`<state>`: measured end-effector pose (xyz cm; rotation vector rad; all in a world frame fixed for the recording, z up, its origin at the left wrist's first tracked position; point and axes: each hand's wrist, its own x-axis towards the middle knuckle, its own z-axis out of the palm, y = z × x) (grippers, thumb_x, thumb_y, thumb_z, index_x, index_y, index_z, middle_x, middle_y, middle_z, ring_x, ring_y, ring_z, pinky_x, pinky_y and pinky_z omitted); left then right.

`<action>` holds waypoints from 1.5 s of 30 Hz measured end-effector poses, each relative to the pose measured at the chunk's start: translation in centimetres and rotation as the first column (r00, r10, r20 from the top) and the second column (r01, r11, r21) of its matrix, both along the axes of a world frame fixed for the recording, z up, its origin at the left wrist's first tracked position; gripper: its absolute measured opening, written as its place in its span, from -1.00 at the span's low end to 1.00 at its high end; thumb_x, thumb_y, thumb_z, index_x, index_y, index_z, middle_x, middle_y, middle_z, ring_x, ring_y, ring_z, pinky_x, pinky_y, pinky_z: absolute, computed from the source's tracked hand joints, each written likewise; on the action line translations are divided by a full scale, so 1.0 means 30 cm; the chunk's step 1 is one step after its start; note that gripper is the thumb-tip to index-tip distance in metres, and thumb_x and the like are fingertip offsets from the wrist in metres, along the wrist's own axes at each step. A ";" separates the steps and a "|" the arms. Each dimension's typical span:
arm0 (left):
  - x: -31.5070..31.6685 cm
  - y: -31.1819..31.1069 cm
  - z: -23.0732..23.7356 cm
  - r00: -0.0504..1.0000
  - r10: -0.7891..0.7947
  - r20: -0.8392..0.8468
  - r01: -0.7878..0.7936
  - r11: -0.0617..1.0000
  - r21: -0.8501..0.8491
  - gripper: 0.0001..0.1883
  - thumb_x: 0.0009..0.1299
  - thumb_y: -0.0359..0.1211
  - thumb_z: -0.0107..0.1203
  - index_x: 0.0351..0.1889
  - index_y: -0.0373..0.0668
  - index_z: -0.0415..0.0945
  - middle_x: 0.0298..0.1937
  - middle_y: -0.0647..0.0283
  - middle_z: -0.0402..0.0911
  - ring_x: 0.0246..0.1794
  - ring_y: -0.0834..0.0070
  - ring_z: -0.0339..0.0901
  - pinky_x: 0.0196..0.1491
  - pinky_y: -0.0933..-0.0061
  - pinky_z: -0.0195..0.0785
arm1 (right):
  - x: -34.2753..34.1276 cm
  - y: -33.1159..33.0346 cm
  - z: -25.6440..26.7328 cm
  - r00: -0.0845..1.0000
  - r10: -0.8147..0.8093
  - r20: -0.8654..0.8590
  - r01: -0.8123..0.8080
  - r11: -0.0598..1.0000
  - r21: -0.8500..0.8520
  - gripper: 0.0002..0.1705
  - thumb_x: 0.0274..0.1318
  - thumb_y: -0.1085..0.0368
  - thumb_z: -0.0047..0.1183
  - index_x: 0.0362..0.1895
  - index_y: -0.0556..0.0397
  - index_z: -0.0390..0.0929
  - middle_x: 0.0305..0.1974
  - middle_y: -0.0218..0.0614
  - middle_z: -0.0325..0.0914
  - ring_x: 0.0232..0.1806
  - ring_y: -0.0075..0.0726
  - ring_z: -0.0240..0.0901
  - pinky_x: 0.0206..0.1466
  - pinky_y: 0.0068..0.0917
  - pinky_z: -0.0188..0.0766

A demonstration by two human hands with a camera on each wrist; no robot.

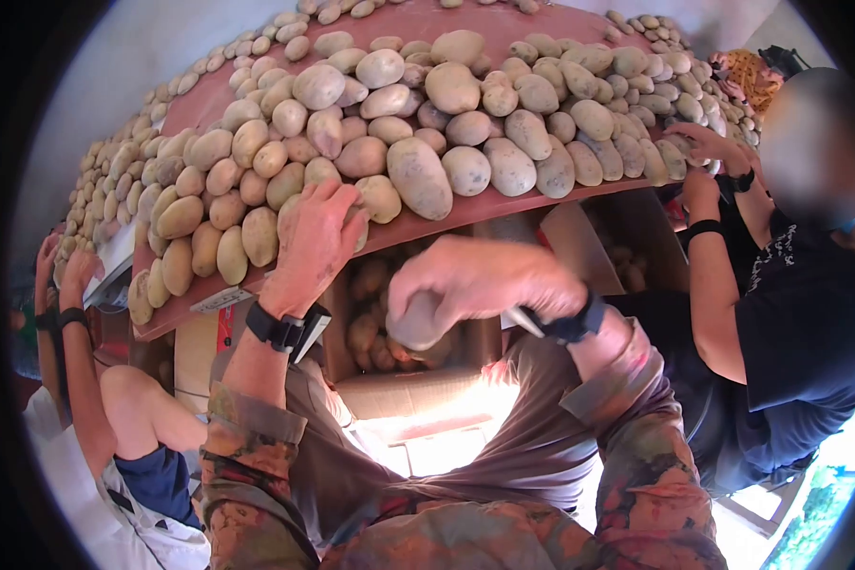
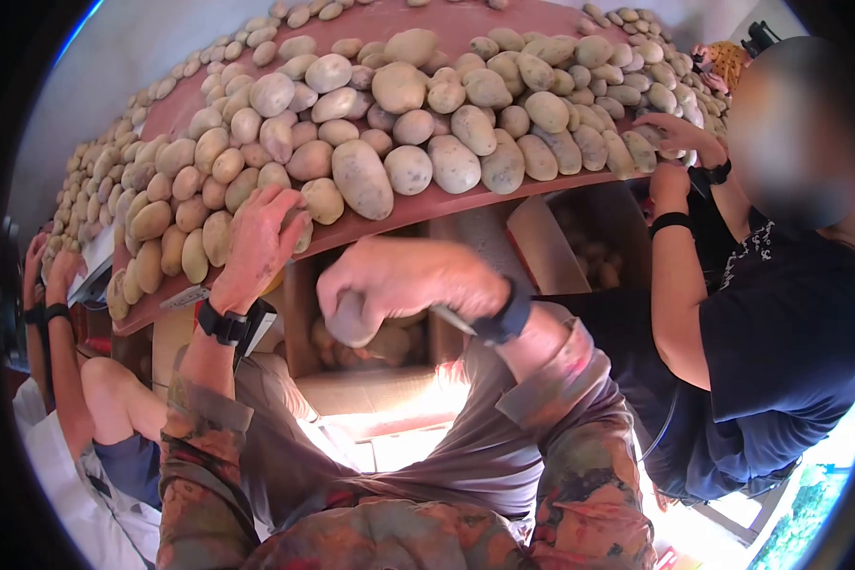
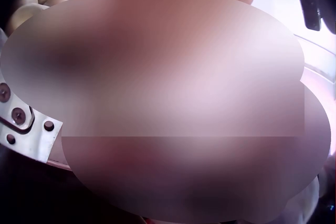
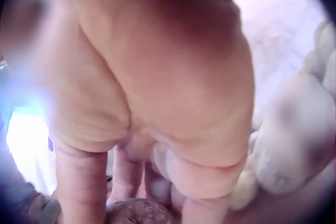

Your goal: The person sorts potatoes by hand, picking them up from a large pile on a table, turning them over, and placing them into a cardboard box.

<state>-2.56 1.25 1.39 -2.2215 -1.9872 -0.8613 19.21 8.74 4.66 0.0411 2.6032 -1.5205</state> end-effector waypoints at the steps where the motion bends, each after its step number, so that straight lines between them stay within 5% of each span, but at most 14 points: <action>1: 0.001 0.002 0.001 1.000 -0.010 0.001 0.010 1.000 0.011 -0.83 0.36 -0.37 0.15 -0.16 -0.23 0.52 -0.18 0.07 0.55 -0.09 0.01 0.47 -0.05 0.10 0.34 | -0.021 -0.028 -0.035 0.997 0.068 -0.028 -0.065 0.993 0.101 -0.63 -0.17 0.41 0.24 -0.14 0.06 0.61 -0.22 -0.21 0.67 -0.12 -0.08 0.63 -0.05 -0.29 0.51; 5: 0.001 0.001 0.006 1.000 -0.022 -0.003 0.022 1.000 0.001 -0.82 0.36 -0.37 0.14 -0.15 -0.24 0.52 -0.17 0.06 0.54 -0.11 0.01 0.46 -0.06 0.10 0.33 | -0.022 -0.130 -0.112 0.999 0.030 -0.041 -0.014 0.939 0.342 -0.73 -0.15 0.41 0.20 -0.23 0.06 0.61 -0.25 -0.17 0.63 -0.11 0.01 0.62 -0.08 -0.16 0.52; 10: 0.003 0.000 0.006 1.000 -0.021 -0.017 0.021 1.000 -0.009 -0.82 0.36 -0.37 0.14 -0.13 -0.23 0.51 -0.17 0.05 0.53 -0.11 0.00 0.46 -0.07 0.11 0.33 | -0.047 -0.121 -0.211 0.982 0.018 -0.189 0.116 0.732 0.671 -0.82 -0.02 0.31 0.16 -0.29 0.10 0.61 -0.32 -0.20 0.60 -0.19 -0.05 0.62 -0.12 -0.20 0.58; 14: 0.003 0.000 0.006 1.000 -0.023 0.002 0.023 1.000 -0.005 -0.82 0.36 -0.38 0.14 -0.13 -0.23 0.52 -0.18 0.06 0.53 -0.11 0.00 0.46 -0.07 0.11 0.34 | -0.063 -0.096 -0.144 0.983 0.007 -0.183 0.119 0.734 0.668 -0.87 0.01 0.32 0.14 -0.32 0.05 0.61 -0.36 -0.21 0.59 -0.26 -0.08 0.61 -0.22 -0.21 0.58; 18: -0.002 0.005 -0.007 1.000 -0.003 0.000 0.003 1.000 0.004 -0.81 0.32 -0.34 0.17 -0.16 -0.21 0.53 -0.18 0.11 0.54 -0.09 0.07 0.47 -0.06 0.10 0.35 | -0.047 -0.019 -0.061 0.795 -0.208 -0.570 0.509 0.740 0.439 -0.92 0.04 0.37 0.16 -0.34 0.03 0.55 -0.42 -0.23 0.54 -0.33 -0.03 0.57 -0.23 -0.21 0.57; 24: 0.006 0.001 0.003 1.000 0.006 0.002 -0.006 1.000 -0.020 -0.80 0.33 -0.38 0.16 -0.11 -0.22 0.52 -0.15 0.09 0.56 -0.09 0.02 0.49 -0.02 0.11 0.36 | 0.041 0.145 -0.003 0.379 -0.457 -0.805 0.923 0.249 0.293 -0.84 0.06 0.44 0.15 -0.22 0.03 0.60 -0.33 -0.17 0.57 -0.24 0.04 0.57 -0.15 -0.22 0.55; 27: 0.003 0.000 0.003 1.000 -0.002 -0.004 0.002 1.000 -0.014 -0.80 0.35 -0.38 0.15 -0.10 -0.21 0.52 -0.15 0.10 0.56 -0.09 0.02 0.48 -0.02 0.11 0.36 | 0.092 0.249 -0.029 0.257 -0.573 -0.778 0.964 0.101 0.245 -0.77 0.07 0.40 0.18 -0.14 0.01 0.59 -0.20 -0.15 0.57 -0.13 0.03 0.55 -0.07 -0.18 0.53; 29: 0.004 -0.001 0.004 1.000 0.000 -0.005 0.000 1.000 -0.017 -0.81 0.35 -0.38 0.15 -0.11 -0.21 0.52 -0.15 0.10 0.56 -0.09 0.03 0.49 -0.02 0.11 0.36 | 0.128 0.315 -0.062 0.201 -0.575 -0.793 0.946 -0.095 0.309 -0.60 0.03 0.30 0.20 0.02 -0.05 0.51 -0.09 -0.13 0.53 -0.06 0.07 0.50 -0.02 -0.07 0.49; 32: 0.004 -0.001 0.000 1.000 -0.006 -0.002 0.006 1.000 0.003 -0.81 0.34 -0.36 0.16 -0.14 -0.21 0.52 -0.17 0.11 0.55 -0.10 0.06 0.48 -0.05 0.12 0.36 | 0.158 0.376 -0.099 0.187 -0.664 -0.724 0.909 -0.162 0.383 -0.54 0.03 0.25 0.22 0.06 -0.02 0.48 -0.03 -0.08 0.51 0.07 0.10 0.44 0.13 -0.02 0.38; 36: 0.002 0.001 -0.005 1.000 -0.010 0.011 0.010 1.000 0.014 -0.82 0.33 -0.34 0.17 -0.17 -0.19 0.53 -0.19 0.13 0.54 -0.11 0.10 0.48 -0.08 0.13 0.36 | 0.158 0.391 -0.105 0.224 -0.848 -0.481 0.870 -0.049 0.491 -0.44 0.09 0.14 0.22 0.16 -0.02 0.40 -0.02 -0.05 0.56 0.13 0.14 0.40 0.23 0.07 0.25; 42: 0.004 -0.001 -0.005 1.000 -0.005 0.005 0.005 1.000 0.016 -0.83 0.33 -0.33 0.17 -0.18 -0.18 0.53 -0.20 0.12 0.53 -0.11 0.09 0.47 -0.08 0.12 0.37 | 0.136 0.416 -0.135 0.280 -0.836 -0.472 0.850 -0.012 0.526 -0.45 0.10 0.13 0.19 0.16 -0.04 0.38 -0.01 -0.06 0.58 0.17 0.13 0.38 0.32 0.08 0.13; 45: 0.005 0.001 -0.003 1.000 0.001 -0.011 -0.001 1.000 0.014 -0.83 0.34 -0.33 0.16 -0.18 -0.19 0.53 -0.21 0.12 0.53 -0.10 0.09 0.48 -0.08 0.12 0.37 | 0.134 0.423 -0.130 0.266 -0.818 -0.510 0.842 -0.061 0.537 -0.37 0.03 0.11 0.26 0.20 0.00 0.42 -0.06 0.08 0.60 0.07 0.24 0.48 0.16 0.04 0.37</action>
